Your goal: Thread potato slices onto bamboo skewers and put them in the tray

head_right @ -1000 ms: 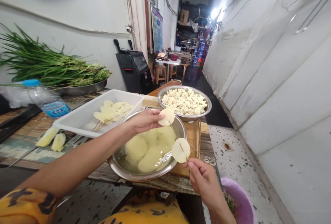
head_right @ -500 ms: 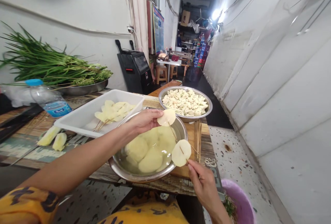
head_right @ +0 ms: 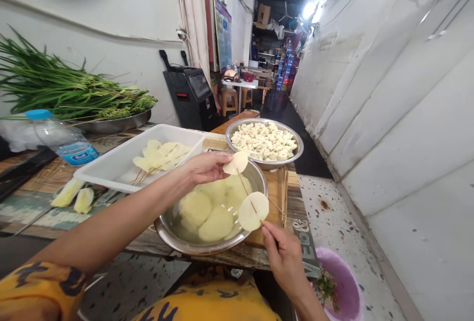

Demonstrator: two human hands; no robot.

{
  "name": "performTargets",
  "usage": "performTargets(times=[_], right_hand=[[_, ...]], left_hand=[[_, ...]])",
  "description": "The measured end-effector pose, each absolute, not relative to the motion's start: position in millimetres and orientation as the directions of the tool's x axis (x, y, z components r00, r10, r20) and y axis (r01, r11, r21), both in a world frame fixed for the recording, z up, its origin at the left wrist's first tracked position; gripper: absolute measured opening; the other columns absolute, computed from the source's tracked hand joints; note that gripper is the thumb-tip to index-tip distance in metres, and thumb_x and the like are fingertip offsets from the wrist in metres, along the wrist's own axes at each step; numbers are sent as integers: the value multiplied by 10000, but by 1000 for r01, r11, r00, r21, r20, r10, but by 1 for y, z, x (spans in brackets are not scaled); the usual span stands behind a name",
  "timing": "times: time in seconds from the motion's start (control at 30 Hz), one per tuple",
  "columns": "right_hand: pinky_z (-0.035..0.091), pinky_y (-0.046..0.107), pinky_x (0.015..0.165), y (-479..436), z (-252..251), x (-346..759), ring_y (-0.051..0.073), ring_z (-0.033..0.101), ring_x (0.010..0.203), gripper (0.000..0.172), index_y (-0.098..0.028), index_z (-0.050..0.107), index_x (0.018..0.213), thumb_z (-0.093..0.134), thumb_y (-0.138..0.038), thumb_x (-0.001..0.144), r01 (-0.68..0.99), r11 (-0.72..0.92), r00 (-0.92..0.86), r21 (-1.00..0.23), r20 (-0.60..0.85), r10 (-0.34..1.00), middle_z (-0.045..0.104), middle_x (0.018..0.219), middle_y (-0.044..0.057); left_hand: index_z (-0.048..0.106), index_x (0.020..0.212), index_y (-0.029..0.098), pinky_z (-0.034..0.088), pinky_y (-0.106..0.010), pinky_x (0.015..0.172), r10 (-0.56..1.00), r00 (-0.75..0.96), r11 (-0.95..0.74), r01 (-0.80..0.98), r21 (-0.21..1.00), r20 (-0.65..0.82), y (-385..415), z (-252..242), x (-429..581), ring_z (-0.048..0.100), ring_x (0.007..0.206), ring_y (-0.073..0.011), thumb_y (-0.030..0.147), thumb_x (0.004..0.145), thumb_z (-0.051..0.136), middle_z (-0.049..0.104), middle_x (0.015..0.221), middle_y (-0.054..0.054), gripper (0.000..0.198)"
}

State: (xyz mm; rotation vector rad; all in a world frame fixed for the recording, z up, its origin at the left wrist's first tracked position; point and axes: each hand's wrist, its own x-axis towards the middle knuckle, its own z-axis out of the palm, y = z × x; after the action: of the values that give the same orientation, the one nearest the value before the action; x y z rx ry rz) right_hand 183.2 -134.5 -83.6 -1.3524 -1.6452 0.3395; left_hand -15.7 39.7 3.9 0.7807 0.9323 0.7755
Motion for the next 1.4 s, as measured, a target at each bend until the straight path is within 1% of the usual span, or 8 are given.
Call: performTargets(times=[0.3,0.6,0.7,0.77,0.9,1.1,1.23,1.4], right_hand=[[453,246,511,-133,-78,180,157,564,530,271,-135,700,938,501,-311,887,631,251,117,-734,410,905,630,621,36],[402,226,473,-118,-66,170,139,516,509,287,-146,700,945,489,-333,889,608,269,99,-747,407,908,560,567,5],[377,222,447,-118,-65,172,140,496,498,299,-147,694,959,487,-350,886,590,236,133,-772,382,915,511,527,-8],[362,220,437,-120,-66,176,130,467,480,305,-142,684,973,493,-362,884,545,198,190,-815,350,917,484,515,-18],[317,215,421,-122,-66,184,104,383,448,306,-130,661,965,515,-382,874,422,140,306,-896,286,908,423,514,-41],[276,213,406,-123,-63,185,97,354,442,292,-139,650,949,529,-390,863,330,114,309,-937,221,925,401,517,-50],[290,212,410,-126,-65,185,102,376,451,275,-146,659,951,534,-373,859,344,109,273,-933,210,939,416,523,-45],[289,208,410,-130,-69,190,96,366,455,264,-145,656,963,537,-356,860,332,113,265,-937,207,942,411,534,-44]], left_hand=[[641,787,104,497,-231,622,895,312,404,-260,877,-320,36,7,-16,620,655,-115,86,765,602,671,752,-66,48],[685,786,96,462,-279,704,805,557,347,-160,924,-206,20,3,-13,601,686,-126,224,647,745,659,754,-72,199],[672,863,114,460,-285,688,793,562,285,-1,959,-235,26,-6,-16,601,674,-133,334,734,652,667,776,-86,256],[670,898,135,456,-297,689,828,525,75,245,967,-198,30,-16,-18,604,687,-154,367,755,605,675,819,-89,281],[668,1001,167,420,-334,815,764,636,-457,652,605,-109,27,-36,-15,587,926,-244,414,731,599,654,1019,-108,372],[579,1139,179,396,-385,835,620,772,-745,636,203,-141,10,-51,-1,477,1049,-322,320,575,749,541,1127,-150,606],[592,1037,163,400,-284,706,628,768,-692,624,364,-124,18,-51,0,547,850,-223,190,614,699,612,960,-81,437],[672,874,166,380,-226,588,659,729,-486,600,635,-184,42,-35,-17,562,701,-158,327,720,607,655,793,-29,232]])
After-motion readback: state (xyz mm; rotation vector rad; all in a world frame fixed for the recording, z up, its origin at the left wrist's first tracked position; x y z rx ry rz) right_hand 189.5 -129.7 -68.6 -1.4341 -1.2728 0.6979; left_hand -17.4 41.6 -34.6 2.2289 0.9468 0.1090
